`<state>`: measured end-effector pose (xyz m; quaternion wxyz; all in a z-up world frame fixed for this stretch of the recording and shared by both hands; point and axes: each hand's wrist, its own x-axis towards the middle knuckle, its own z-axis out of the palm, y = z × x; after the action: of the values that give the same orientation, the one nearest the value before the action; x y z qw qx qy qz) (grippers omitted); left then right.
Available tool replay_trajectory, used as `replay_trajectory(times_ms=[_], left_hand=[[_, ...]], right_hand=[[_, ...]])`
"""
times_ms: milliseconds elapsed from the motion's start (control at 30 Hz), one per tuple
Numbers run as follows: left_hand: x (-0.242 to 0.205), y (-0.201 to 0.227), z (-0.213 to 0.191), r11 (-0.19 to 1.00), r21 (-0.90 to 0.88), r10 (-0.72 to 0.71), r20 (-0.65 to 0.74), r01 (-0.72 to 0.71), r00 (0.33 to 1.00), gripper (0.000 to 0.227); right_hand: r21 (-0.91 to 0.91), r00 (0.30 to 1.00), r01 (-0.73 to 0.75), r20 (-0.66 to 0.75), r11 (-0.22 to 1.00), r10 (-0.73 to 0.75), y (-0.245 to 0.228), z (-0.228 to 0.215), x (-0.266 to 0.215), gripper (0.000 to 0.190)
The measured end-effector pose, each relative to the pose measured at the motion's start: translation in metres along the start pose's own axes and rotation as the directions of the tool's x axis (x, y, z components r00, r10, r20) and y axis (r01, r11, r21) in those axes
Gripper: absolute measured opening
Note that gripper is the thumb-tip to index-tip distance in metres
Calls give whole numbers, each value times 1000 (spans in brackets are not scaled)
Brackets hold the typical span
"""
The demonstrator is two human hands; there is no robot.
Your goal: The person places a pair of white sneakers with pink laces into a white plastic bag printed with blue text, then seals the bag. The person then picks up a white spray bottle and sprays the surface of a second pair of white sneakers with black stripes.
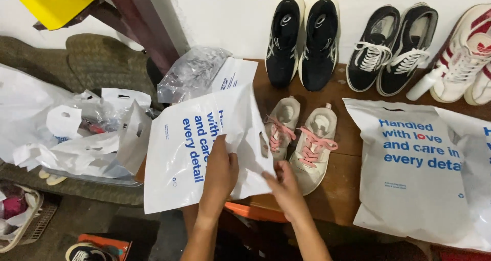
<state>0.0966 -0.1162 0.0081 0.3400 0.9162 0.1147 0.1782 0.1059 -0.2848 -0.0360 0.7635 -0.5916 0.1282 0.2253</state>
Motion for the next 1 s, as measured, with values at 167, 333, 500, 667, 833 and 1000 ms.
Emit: replay_trajectory(times_ms=[167,333,500,667,833,1000], left_hand=[[0,-4,6,995,-83,62,141,-50,988,31],[8,17,-10,993,89,-87,175,72,981,40],[21,13,-29,951,298,-131,138,85,982,34],[26,23,-42,888,458,-107,289,-39,951,55],[36,44,-72,945,315,-54,424,-91,904,81],[33,48,-96,942,271,28,523,-197,852,90]], right_hand=[[-543,944,328,198,773,-262,-31,7,-13,67],[-550,945,325,172,769,-277,-45,20,-20,55],[-515,966,248,69,821,-249,-12,3,2,59],[-626,957,281,121,727,-265,-62,23,-40,73],[-563,908,419,242,712,-343,-40,2,-6,71],[-435,569,812,438,391,-695,-69,-70,68,29]])
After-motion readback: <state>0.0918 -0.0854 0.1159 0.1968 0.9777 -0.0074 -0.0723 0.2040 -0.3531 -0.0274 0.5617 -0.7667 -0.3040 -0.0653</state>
